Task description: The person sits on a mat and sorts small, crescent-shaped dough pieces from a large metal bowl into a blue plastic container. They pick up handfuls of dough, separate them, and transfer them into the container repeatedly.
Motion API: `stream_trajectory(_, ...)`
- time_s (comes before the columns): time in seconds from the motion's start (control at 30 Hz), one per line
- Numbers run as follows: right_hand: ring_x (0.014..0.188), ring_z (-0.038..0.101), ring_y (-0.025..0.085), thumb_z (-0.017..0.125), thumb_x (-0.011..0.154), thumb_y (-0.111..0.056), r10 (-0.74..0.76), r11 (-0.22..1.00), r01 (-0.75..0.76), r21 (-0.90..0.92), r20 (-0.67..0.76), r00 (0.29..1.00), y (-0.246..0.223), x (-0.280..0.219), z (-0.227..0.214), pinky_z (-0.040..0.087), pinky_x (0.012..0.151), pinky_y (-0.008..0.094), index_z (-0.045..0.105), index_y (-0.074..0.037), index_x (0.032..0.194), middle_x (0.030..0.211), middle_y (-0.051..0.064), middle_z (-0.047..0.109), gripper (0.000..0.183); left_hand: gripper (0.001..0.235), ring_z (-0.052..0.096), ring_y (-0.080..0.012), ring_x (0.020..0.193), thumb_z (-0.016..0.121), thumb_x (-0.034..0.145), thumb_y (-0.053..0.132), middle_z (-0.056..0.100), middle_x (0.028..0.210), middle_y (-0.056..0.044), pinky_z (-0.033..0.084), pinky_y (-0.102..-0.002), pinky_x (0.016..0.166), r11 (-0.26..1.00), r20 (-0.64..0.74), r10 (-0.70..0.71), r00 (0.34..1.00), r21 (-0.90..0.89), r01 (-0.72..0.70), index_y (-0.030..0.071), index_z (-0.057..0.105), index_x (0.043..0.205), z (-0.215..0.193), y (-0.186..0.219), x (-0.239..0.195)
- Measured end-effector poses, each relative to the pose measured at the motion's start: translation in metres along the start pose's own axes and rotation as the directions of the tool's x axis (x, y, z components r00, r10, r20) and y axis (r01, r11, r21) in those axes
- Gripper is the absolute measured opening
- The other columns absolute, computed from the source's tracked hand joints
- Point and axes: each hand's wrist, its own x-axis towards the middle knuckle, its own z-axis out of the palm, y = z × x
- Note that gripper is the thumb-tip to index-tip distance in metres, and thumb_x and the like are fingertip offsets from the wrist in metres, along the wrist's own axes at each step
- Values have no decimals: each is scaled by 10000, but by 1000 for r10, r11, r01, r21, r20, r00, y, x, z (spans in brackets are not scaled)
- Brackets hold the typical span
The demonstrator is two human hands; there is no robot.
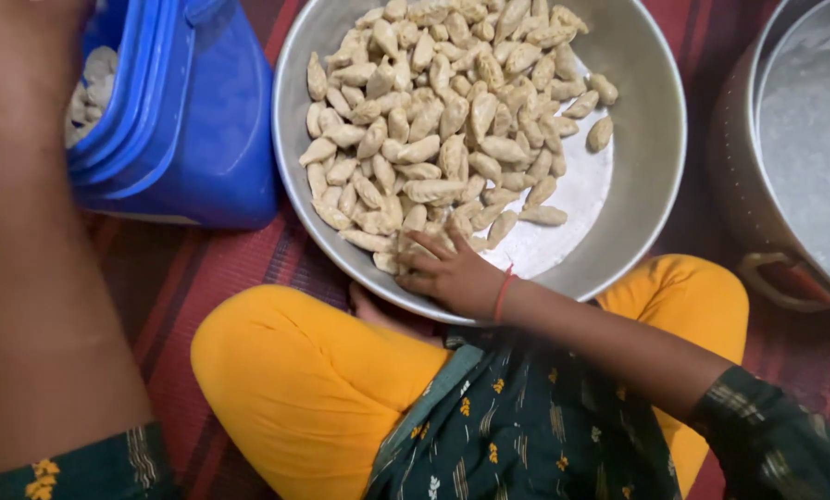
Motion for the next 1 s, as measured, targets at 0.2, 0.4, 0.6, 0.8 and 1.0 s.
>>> stream_trajectory(0.2,1493,130,460,632,896,-343,160,980,-102,-173,369,915,11,-5,-14,316,993,825,569,-351,1360,1638,20,289,469,253,696,-354,832,579,1127,181,687,904,-205,539,-452,753,992,-143,89,986,-71,-100,-59,648,1089,16,63,-14)
stream_trajectory(0.4,1543,173,447,658,918,-318,380,851,-121,-511,440,814,67,-74,2,394,977,766,550,-378,1385,1631,81,306,483,211,722,-320,1077,633,1069,114,704,1198,-156,595,-455,943,895,60,176,983,-425,-134,26,653,1260,89,138,-55)
stream_trajectory(0.6,1462,262,372,704,827,-316,701,618,-517,-592,118,703,143,-105,-21,353,969,791,644,-284,1315,1546,62,411,493,274,601,-406,1191,669,985,101,620,1269,-219,477,-464,1042,905,155,-76,985,-405,133,-29,635,1223,147,87,-101)
stream_trajectory(0.8,1194,591,351,705,870,-169,429,872,-475,-117,-281,858,138,-2,-43,490,991,501,684,-67,1086,1216,143,632,240,312,560,-417,1228,697,972,141,582,1311,-216,439,-483,1063,921,189,-197,962,-301,248,-9,633,1237,178,66,-109)
stream_trajectory(1.0,1232,564,387,718,873,-305,-119,989,139,47,-305,945,65,112,5,463,1008,588,593,-69,1255,1258,149,611,465,461,476,-470,1331,684,930,127,473,1450,-266,399,-502,1089,923,201,-285,937,-208,325,-36,541,1337,198,59,-120)
